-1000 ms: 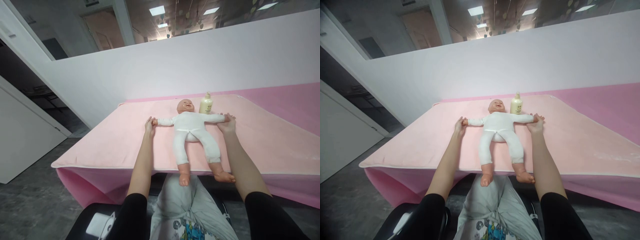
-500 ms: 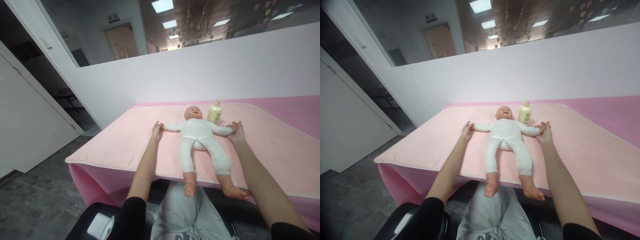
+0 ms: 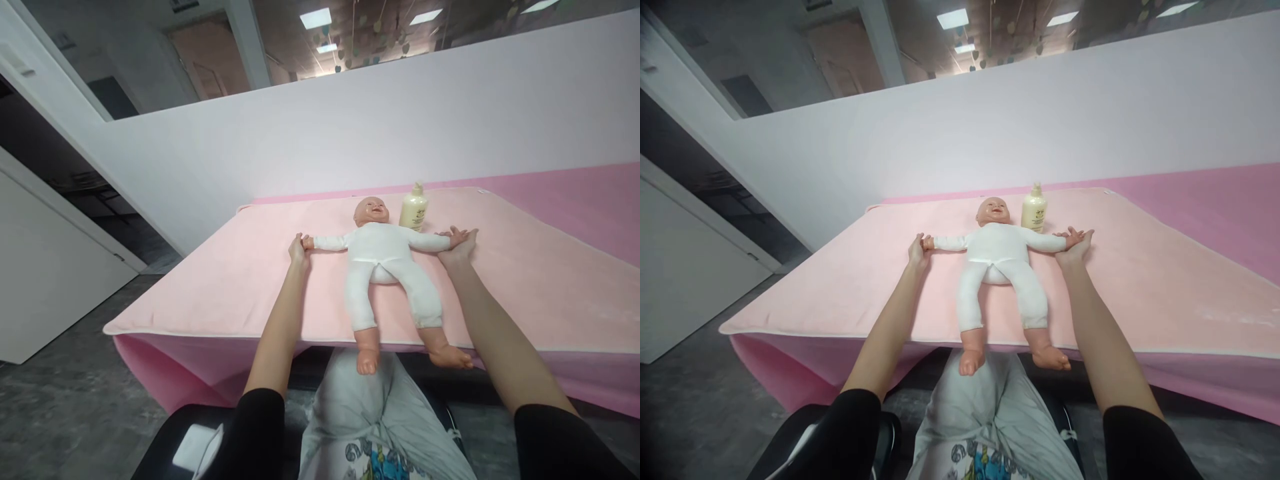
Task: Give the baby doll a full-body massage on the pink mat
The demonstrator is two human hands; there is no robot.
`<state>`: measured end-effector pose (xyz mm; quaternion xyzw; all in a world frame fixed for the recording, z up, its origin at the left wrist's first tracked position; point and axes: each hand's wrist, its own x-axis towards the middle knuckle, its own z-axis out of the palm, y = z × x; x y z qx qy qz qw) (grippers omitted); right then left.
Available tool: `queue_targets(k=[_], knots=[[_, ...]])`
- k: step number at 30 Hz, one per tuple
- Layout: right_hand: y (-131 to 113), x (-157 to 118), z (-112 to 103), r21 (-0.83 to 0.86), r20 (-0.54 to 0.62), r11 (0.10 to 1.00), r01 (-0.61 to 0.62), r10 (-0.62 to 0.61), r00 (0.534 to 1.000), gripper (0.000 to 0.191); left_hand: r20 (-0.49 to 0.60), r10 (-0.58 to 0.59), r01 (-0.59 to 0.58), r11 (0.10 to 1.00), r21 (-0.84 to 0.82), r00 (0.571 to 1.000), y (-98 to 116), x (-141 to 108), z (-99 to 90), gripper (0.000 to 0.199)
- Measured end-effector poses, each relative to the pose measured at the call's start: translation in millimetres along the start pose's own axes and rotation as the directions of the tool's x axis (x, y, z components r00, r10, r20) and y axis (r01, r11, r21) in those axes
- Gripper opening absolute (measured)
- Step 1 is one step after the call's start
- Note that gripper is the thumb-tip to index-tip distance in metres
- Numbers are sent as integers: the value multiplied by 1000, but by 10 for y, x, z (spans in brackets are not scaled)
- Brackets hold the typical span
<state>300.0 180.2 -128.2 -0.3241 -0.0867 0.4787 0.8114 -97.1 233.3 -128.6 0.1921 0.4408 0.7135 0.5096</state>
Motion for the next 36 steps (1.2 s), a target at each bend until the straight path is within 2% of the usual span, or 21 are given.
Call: queue_targets(k=[3, 7, 12, 14, 16, 20, 23, 27, 32, 36], knots=[[-7, 0, -26, -8, 31, 1000, 7, -7, 999, 59, 7, 71, -71, 997, 22, 997, -13, -5, 5, 15], [-14, 3, -35, 9, 45, 1000, -2, 2, 999, 60, 26, 127, -129, 985, 113, 992, -19, -35, 4, 34], [4, -2, 21, -29, 26, 1000, -10, 10, 1000, 21, 86, 150, -164, 968, 190, 985, -28, -102, 13, 56], [12, -6, 45, -62, 13, 997, -36, 37, 999, 18, 86, 143, -158, 966, 207, 986, -32, -113, 19, 49], [14, -9, 57, -81, -3, 995, -53, 53, 999, 17, 60, 133, -143, 969, 202, 989, -32, -106, 24, 34], [8, 4, 37, -83, -12, 996, -43, 42, 999, 35, -3, 148, -145, 973, 181, 989, -30, -61, 30, 13], [5, 23, 13, -73, 16, 997, -27, 28, 999, 46, -28, 170, -161, 968, 194, 985, -35, -37, 33, 12], [2, 26, 2, -71, 31, 997, -22, 25, 999, 54, -25, 136, -129, 975, 178, 990, -44, -31, 33, 19], [3, 39, 0, -19, 6, 999, -48, 48, 999, 50, -19, 142, -137, 976, 172, 990, -51, -11, 25, 20], [17, 89, 1, -82, 15, 992, -99, 101, 995, 43, -3, 159, -156, 970, 184, 987, -58, 12, 18, 13]])
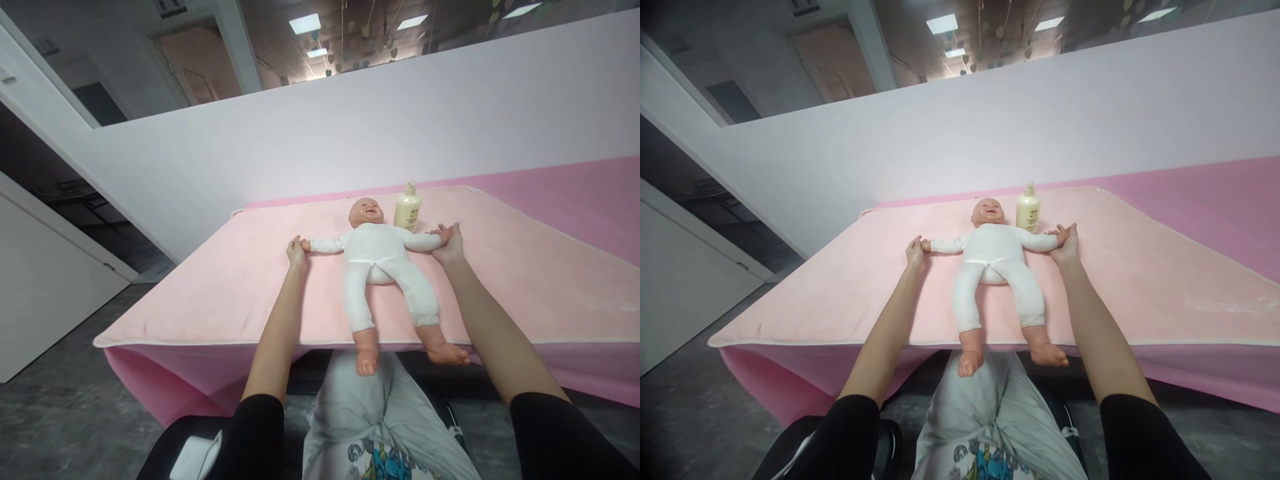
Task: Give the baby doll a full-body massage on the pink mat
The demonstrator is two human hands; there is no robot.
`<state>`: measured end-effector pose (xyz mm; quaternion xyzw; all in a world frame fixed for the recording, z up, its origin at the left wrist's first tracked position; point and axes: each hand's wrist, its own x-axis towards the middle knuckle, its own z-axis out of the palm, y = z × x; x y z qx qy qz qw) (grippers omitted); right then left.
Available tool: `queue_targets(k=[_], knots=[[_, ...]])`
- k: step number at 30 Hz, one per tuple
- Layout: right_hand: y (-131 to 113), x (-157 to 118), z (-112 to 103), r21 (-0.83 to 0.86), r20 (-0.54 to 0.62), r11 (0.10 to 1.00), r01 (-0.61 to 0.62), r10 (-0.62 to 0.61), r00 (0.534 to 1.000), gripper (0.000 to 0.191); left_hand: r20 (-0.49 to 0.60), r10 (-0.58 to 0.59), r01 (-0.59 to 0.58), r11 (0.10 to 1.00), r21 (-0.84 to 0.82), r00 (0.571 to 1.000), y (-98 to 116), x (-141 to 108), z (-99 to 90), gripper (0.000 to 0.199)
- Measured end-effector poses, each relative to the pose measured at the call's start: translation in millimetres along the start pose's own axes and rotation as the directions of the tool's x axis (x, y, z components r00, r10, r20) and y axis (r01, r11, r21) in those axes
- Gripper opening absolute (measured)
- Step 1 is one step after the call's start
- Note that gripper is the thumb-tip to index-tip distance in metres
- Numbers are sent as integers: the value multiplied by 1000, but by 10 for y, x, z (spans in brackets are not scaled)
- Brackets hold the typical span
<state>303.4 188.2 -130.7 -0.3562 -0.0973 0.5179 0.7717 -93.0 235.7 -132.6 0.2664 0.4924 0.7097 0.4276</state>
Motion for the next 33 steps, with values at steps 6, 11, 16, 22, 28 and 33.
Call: queue_targets(k=[6, 11, 16, 22, 28, 33], knots=[[9, 8, 23, -73, -5, 997, -5, 5, 1000, 22, 47, 63, -67, 994, 87, 997, -5, -69, 3, 31], [31, 10, 4, -126, 44, 992, 20, -14, 999, 34, 87, 91, -98, 992, 79, 992, 9, -118, 3, 43], [45, 10, -2, -110, 51, 993, 49, -44, 998, 30, 83, 76, -83, 992, 95, 994, 19, -116, 3, 40], [32, -11, 33, -103, -5, 995, 12, -13, 1000, 29, 68, 78, -86, 988, 124, 995, 17, -111, -6, 38], [20, -30, 51, -108, -52, 994, -5, -1, 999, 26, 54, 89, -95, 987, 126, 995, 11, -80, -23, 23], [22, -19, 33, -103, -42, 995, 9, -13, 999, 38, 12, 91, -91, 994, 67, 996, -20, -50, -7, 13]])
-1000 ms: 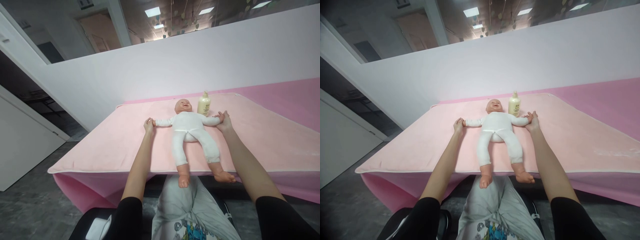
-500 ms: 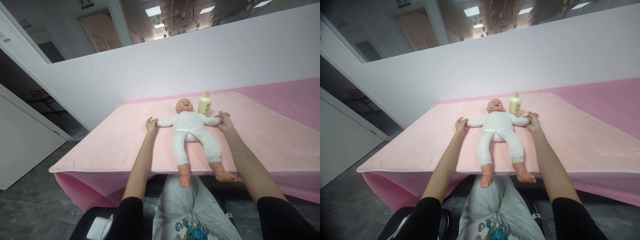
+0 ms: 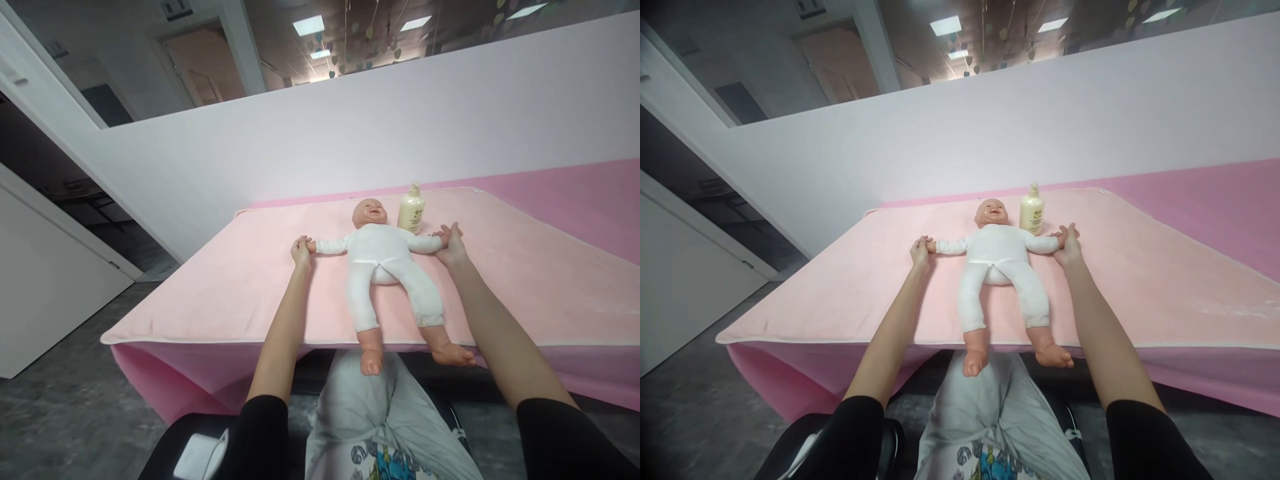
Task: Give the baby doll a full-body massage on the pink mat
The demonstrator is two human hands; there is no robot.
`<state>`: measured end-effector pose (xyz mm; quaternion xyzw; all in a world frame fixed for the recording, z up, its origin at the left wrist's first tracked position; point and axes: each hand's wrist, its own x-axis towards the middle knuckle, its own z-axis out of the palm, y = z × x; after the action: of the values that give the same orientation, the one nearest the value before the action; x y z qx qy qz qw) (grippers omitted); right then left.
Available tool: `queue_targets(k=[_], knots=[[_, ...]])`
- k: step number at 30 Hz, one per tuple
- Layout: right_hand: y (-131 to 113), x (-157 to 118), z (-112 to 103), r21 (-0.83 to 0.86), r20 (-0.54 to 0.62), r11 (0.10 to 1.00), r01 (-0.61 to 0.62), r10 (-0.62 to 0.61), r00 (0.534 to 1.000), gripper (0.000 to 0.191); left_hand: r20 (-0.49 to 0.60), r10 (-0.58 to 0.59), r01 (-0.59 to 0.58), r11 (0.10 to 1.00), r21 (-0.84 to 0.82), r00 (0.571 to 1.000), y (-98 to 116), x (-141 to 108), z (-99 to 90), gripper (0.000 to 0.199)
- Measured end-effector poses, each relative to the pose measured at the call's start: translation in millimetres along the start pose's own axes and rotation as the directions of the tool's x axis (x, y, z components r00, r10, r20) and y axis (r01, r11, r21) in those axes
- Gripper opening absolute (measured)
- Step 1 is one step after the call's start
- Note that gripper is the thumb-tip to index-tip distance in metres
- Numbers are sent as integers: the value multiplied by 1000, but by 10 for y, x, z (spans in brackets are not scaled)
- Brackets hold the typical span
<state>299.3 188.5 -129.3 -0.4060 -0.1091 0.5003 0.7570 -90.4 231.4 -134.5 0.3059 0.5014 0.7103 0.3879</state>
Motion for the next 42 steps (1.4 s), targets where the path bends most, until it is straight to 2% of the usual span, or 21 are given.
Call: queue_targets(k=[4, 8, 14, 18, 23, 25, 29, 42], knots=[[-8, 9, -18, 28, 10, 1000, -1, 1, 1000, 55, -21, -10, 10, 1000, -20, 1000, -39, 21, 2, 37], [-6, 18, -32, 43, 12, 999, -3, 3, 1000, 56, -28, -3, 3, 1000, -22, 1000, -55, 38, -6, 48], [21, 78, -76, 35, 73, 998, 57, -59, 996, 57, -29, -49, 48, 998, -30, 998, -24, 23, -4, 56], [29, 109, -79, 17, 70, 998, 65, -66, 995, 54, -21, -24, 23, 999, -27, 999, -27, 18, -6, 52], [28, 80, -38, -26, 23, 1000, 1, -1, 1000, 34, 39, 39, -39, 999, 21, 998, -41, 18, -11, 26], [32, 55, -25, -33, 12, 999, 7, -7, 1000, 26, 86, 60, -65, 996, 55, 994, -40, 10, -11, 32], [44, 18, -18, -53, 49, 997, 53, -50, 998, 26, 139, 59, -66, 997, 51, 989, -34, -6, -10, 39], [26, 10, -7, -31, 83, 997, 76, -73, 994, 29, 88, 41, -45, 998, 39, 995, -40, 20, -6, 22]])
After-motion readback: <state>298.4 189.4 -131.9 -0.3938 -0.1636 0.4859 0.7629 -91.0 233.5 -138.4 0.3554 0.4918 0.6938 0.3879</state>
